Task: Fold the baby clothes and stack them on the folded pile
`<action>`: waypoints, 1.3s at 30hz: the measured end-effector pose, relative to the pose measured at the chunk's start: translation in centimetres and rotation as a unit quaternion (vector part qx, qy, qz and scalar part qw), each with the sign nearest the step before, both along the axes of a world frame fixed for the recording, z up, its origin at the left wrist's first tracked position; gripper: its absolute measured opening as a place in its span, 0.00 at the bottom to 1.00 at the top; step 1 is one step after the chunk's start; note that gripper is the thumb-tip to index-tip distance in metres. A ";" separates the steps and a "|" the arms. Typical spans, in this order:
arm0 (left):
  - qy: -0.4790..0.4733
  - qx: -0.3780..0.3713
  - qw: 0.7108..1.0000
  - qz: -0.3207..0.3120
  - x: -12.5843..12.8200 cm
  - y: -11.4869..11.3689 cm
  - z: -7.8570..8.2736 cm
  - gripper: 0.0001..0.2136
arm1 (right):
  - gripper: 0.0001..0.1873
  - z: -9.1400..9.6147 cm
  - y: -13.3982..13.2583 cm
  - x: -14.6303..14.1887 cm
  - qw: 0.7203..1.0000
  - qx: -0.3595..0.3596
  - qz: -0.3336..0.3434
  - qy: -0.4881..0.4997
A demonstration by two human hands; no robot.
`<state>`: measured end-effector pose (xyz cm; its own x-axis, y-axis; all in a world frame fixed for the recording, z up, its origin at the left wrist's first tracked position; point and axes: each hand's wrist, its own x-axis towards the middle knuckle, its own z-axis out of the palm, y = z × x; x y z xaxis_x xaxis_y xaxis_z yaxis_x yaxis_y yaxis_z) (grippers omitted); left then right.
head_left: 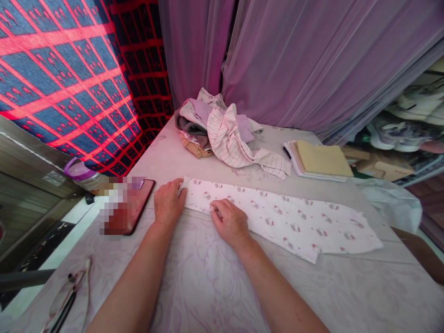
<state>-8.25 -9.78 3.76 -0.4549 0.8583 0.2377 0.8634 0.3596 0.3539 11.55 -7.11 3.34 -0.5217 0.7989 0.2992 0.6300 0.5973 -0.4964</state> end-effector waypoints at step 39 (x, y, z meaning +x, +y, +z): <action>-0.339 0.209 0.917 -0.013 -0.4 0.5 -1.1 0.21 | 0.15 0.9 0.6 -1.4 0.986 -0.012 0.035 0.161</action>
